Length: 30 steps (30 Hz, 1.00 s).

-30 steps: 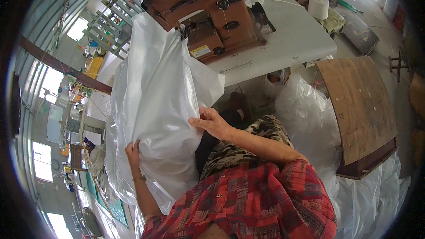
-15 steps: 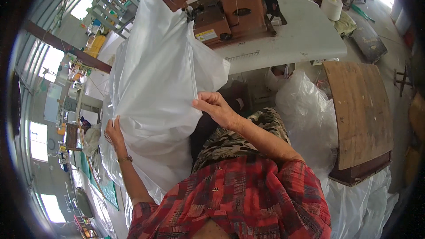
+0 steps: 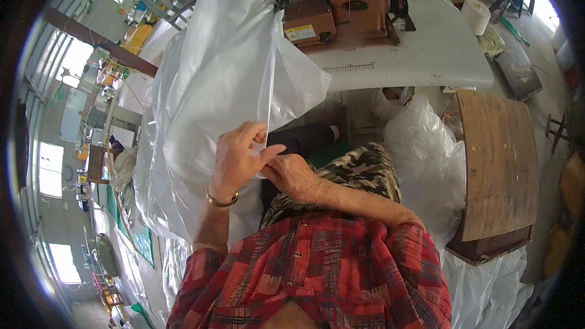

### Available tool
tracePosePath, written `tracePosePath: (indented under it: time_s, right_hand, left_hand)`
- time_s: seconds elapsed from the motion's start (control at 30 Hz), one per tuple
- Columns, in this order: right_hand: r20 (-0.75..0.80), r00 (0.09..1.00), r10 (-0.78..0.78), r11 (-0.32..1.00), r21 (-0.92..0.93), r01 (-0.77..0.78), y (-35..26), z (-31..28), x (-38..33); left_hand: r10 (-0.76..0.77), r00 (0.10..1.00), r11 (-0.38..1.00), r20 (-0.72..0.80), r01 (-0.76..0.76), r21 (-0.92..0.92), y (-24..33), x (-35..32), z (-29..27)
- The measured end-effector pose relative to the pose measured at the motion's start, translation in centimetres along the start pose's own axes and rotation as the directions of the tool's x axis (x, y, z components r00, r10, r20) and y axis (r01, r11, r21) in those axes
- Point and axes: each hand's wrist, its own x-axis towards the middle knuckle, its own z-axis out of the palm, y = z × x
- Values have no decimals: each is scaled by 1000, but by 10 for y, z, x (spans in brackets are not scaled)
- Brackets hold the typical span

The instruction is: The person joins or hems large white plastic sheets using an industrial sewing machine.

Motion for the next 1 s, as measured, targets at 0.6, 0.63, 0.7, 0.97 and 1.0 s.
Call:
tracePosePath:
  time_s: [0.6,0.63,0.7,0.97,1.0]
  right_hand:
    - [-94,988,126,979,172,-109,43,-10,42]
    - [-85,989,122,979,172,-106,37,-13,44]
    - [149,986,76,989,-134,-56,23,-20,48]
    - [-386,763,518,817,489,-306,83,-57,4]
    - [-404,685,607,758,555,-344,88,-59,2]
  left_hand:
    - [-452,879,305,151,311,-900,-47,3,42]
    - [-474,880,432,8,241,-869,-50,0,41]
    - [-484,864,552,-140,177,-815,-52,-7,39]
    - [-435,856,791,-280,214,-574,-31,-6,63]
    - [-409,865,816,-290,205,-541,-27,-6,62]
